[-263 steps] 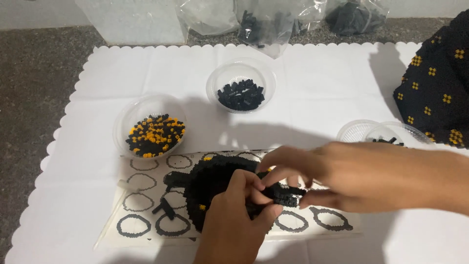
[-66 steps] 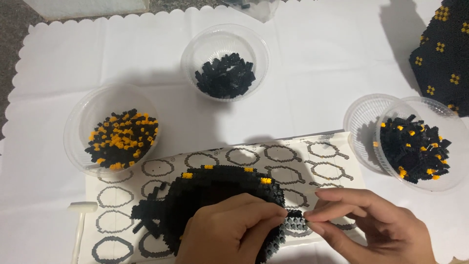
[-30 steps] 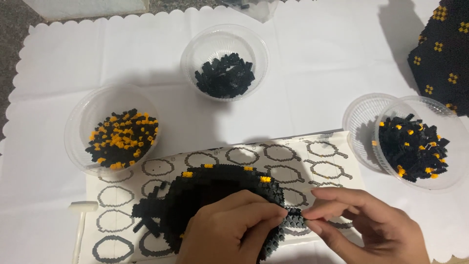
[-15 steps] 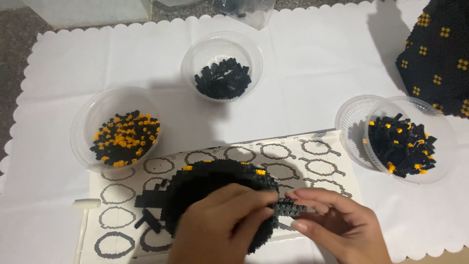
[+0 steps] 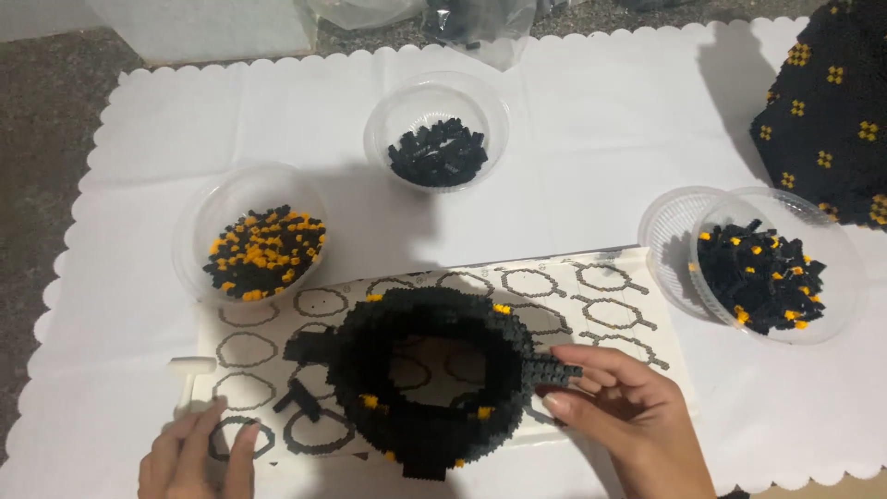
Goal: Assembling a 3D structure using small interlocking plastic blocks by hand and with a small pressing tool.
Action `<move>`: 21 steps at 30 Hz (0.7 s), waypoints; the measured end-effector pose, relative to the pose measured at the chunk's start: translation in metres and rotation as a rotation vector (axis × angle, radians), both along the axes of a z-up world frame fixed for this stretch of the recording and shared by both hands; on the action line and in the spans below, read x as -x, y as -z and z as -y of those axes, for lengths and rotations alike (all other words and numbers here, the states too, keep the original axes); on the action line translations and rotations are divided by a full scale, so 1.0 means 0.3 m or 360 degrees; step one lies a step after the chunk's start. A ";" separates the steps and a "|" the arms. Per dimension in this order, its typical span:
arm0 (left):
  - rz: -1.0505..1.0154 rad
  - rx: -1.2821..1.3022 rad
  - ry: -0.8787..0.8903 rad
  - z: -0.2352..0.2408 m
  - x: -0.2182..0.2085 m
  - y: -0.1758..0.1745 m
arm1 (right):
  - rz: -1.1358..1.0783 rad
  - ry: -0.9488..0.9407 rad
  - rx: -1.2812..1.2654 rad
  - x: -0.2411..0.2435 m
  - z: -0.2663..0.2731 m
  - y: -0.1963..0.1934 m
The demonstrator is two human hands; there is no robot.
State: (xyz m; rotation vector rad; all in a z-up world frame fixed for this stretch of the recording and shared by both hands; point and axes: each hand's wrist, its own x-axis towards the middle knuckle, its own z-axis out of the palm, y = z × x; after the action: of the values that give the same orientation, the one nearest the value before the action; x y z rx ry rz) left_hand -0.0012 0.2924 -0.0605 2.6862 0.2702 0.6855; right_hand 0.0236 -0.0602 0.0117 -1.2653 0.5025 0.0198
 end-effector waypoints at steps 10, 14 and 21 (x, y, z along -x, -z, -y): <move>-0.0373 0.0178 0.0182 0.023 -0.068 0.000 | 0.0212 0.0081 0.0066 -0.013 -0.040 0.021; -0.0553 0.0246 0.0022 0.052 -0.099 -0.013 | 0.0191 0.0013 0.0084 -0.039 -0.017 0.010; 0.0085 -0.0237 0.0035 -0.046 -0.062 0.024 | 0.0198 -0.0049 0.0169 -0.060 -0.013 -0.012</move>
State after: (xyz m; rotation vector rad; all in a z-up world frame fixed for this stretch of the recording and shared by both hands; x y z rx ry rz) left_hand 0.0175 0.3062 -0.0677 2.8014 0.1817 0.7984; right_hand 0.0415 -0.0563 0.0154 -1.3688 0.3806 -0.0598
